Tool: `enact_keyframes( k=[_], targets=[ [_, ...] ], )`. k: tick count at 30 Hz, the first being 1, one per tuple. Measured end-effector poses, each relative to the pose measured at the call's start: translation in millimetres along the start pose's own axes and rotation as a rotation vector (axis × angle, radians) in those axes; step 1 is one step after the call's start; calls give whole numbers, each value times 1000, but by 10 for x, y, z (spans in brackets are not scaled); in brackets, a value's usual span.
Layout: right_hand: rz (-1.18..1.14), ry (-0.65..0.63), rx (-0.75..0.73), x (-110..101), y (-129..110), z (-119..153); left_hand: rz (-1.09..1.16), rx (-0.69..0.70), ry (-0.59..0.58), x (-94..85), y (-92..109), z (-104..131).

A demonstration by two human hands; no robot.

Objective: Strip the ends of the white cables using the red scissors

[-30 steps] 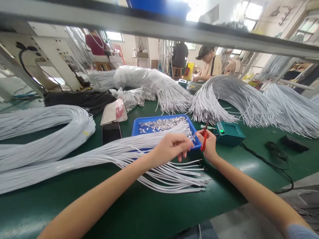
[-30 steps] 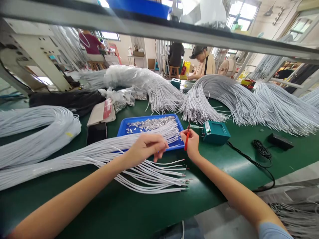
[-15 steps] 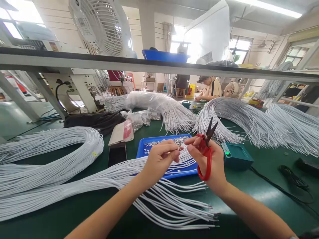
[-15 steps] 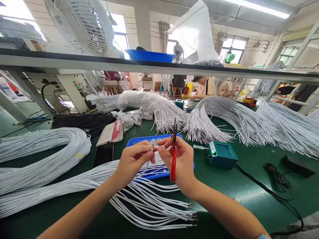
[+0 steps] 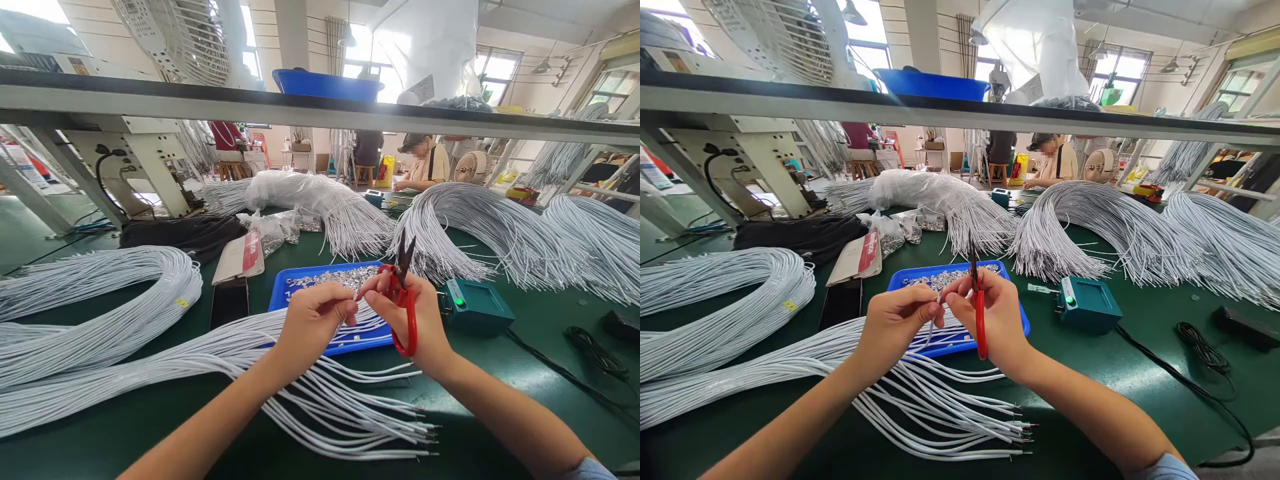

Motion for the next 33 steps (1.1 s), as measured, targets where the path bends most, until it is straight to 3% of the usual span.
enact_keyframes(
  k=[5, 11, 18, 22, 33],
  targets=[
    [23, 21, -46, -20, -26, -3, -13, 26, 15, 12, 9, 5],
    [73, -41, -50, -42, -26, -50, 5, 47, 33, 24, 54, 16],
    [501, -116, -67, -120, 37, -141, -225, 89, 235, -183, 50, 4],
    [652, -186, -124, -68, 27, -146, -305, 151, 285, -249, 82, -9],
    [764, -321, -78, 2, 44, -122, -333, 234, 204, -201, 161, -16]
  ],
)
Point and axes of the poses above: each hand's wrist, its own z-axis away from the middle knuckle, its own x-axis out of the palm, y = z × x, the point moved 6 cm from there along -z, towards the middle knuckle, and after that the axes turned 11 degrees about -z, right-handed, at the moved point
